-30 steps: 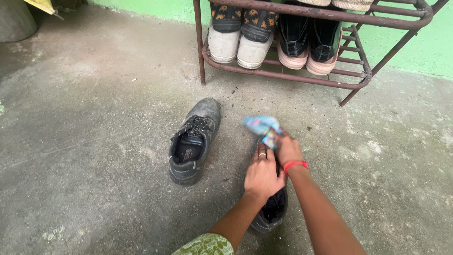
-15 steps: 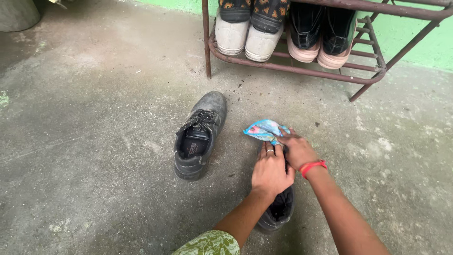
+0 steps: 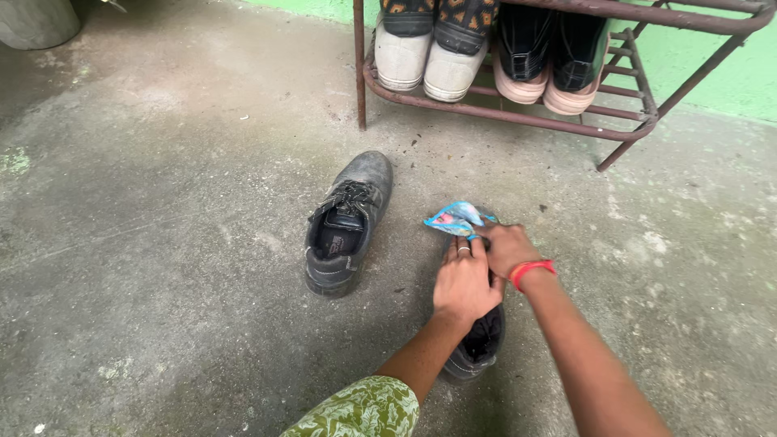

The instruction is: The person cleans a pair of woven sandals and a pair of black shoes using a cloth. They wipe the sandals and place them on a shoe rack, then wipe the black shoes and place them on the rack as well.

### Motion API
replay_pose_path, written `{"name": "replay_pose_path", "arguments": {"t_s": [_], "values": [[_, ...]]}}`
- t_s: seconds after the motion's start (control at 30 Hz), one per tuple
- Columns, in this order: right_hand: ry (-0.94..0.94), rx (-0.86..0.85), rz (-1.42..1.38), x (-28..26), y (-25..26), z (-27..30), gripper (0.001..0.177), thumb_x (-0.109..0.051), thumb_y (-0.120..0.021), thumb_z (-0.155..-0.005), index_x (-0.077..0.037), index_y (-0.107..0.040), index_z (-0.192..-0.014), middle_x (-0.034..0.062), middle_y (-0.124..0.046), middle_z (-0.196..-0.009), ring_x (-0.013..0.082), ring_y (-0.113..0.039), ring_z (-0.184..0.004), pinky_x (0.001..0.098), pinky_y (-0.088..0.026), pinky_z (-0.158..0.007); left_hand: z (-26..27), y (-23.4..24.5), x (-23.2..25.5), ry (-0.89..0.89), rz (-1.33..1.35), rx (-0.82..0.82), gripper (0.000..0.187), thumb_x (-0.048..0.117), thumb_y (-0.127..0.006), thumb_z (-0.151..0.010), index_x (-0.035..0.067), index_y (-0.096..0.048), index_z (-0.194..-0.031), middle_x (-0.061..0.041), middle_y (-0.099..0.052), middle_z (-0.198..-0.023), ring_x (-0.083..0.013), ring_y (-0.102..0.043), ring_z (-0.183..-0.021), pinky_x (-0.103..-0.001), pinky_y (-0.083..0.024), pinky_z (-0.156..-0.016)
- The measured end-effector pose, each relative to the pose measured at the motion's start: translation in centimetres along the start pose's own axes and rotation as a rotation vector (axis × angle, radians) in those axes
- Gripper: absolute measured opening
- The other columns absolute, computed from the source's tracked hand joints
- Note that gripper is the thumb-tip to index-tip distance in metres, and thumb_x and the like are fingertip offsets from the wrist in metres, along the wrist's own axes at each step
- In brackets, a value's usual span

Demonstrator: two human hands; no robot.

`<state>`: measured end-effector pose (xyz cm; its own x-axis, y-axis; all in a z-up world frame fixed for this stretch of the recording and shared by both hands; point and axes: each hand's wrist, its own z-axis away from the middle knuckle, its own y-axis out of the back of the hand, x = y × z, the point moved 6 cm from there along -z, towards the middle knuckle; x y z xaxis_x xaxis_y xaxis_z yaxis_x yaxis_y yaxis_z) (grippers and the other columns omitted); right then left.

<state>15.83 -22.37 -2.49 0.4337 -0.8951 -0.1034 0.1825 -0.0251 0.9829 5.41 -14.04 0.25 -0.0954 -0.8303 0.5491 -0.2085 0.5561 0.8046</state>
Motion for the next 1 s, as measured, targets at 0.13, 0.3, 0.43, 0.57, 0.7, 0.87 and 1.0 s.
{"name": "replay_pose_path", "arguments": {"t_s": [0.13, 0.3, 0.43, 0.57, 0.7, 0.87, 1.0], "values": [[0.08, -0.039, 0.225, 0.2, -1.6, -0.6, 0.056, -0.026, -0.054, -0.092, -0.019, -0.053, -0.147, 0.0108, -0.041, -0.16, 0.0264, -0.062, -0.129, 0.0449, -0.038, -0.114, 0.0, -0.1, -0.1, -0.005, 0.023, 0.023, 0.069, 0.033, -0.072, -0.081, -0.012, -0.047, -0.127, -0.041, -0.053, -0.133, -0.0514, -0.049, -0.133, -0.049, -0.041, -0.112], [0.074, 0.053, 0.086, 1.5, -2.4, -3.4, 0.056, -0.024, -0.049, -0.096, -0.023, -0.046, -0.153, 0.0111, -0.035, -0.163, 0.0366, -0.061, -0.123, 0.0452, -0.036, -0.115, -0.4, -0.5, -0.2, -0.004, 0.007, 0.053, 0.076, 0.031, -0.071, -0.08, -0.014, -0.043, -0.134, -0.042, -0.051, -0.135, -0.0512, -0.05, -0.131, -0.049, -0.041, -0.11], [-0.007, 0.008, 0.153, 0.8, -1.9, -3.8, 0.063, -0.027, -0.052, -0.095, -0.02, -0.041, -0.157, 0.0132, -0.037, -0.161, 0.0328, -0.064, -0.122, 0.0448, -0.037, -0.116, 0.0, -0.5, -0.3, 0.01, 0.024, 0.073, 0.078, 0.031, -0.071, -0.079, -0.017, -0.042, -0.134, -0.042, -0.051, -0.136, -0.0504, -0.05, -0.132, -0.049, -0.041, -0.111], [-0.058, -0.036, -0.007, 0.0, 0.2, -1.2, 0.058, -0.028, -0.056, -0.091, -0.024, -0.053, -0.149, 0.0085, -0.045, -0.157, 0.0336, -0.062, -0.124, 0.0402, -0.04, -0.117, -0.3, -0.5, -0.1, 0.02, 0.003, 0.024, 0.072, 0.03, -0.07, -0.081, -0.015, -0.046, -0.131, -0.039, -0.053, -0.134, -0.0499, -0.051, -0.133, -0.048, -0.043, -0.111], [-0.103, -0.139, 0.046, 0.9, 0.6, 0.6, 0.049, -0.029, -0.059, -0.093, -0.023, -0.066, -0.141, 0.0084, -0.062, -0.145, 0.0334, -0.06, -0.129, 0.0382, -0.045, -0.117, 0.1, -0.5, -0.1, 0.025, -0.005, -0.007, 0.065, 0.031, -0.07, -0.083, -0.011, -0.048, -0.128, -0.038, -0.055, -0.133, -0.0496, -0.051, -0.133, -0.05, -0.042, -0.112], [0.125, 0.058, 0.28, 0.3, -1.7, -1.1, 0.056, -0.022, -0.056, -0.092, -0.014, -0.052, -0.147, 0.0124, -0.043, -0.159, 0.0361, -0.066, -0.118, 0.0444, -0.045, -0.113, -0.1, -0.5, -0.1, -0.005, -0.023, 0.019, 0.079, 0.032, -0.072, -0.08, -0.014, -0.042, -0.136, -0.041, -0.052, -0.133, -0.0511, -0.049, -0.131, -0.05, -0.042, -0.11], [-0.053, 0.049, 0.223, 0.4, -1.6, -2.0, 0.056, -0.024, -0.051, -0.094, -0.02, -0.042, -0.149, 0.0049, -0.035, -0.161, 0.0405, -0.056, -0.125, 0.0457, -0.051, -0.095, -0.4, -0.6, -0.1, -0.01, 0.006, 0.069, 0.079, 0.032, -0.073, -0.081, -0.014, -0.041, -0.137, -0.041, -0.05, -0.137, -0.0511, -0.049, -0.133, -0.05, -0.041, -0.11]]}}
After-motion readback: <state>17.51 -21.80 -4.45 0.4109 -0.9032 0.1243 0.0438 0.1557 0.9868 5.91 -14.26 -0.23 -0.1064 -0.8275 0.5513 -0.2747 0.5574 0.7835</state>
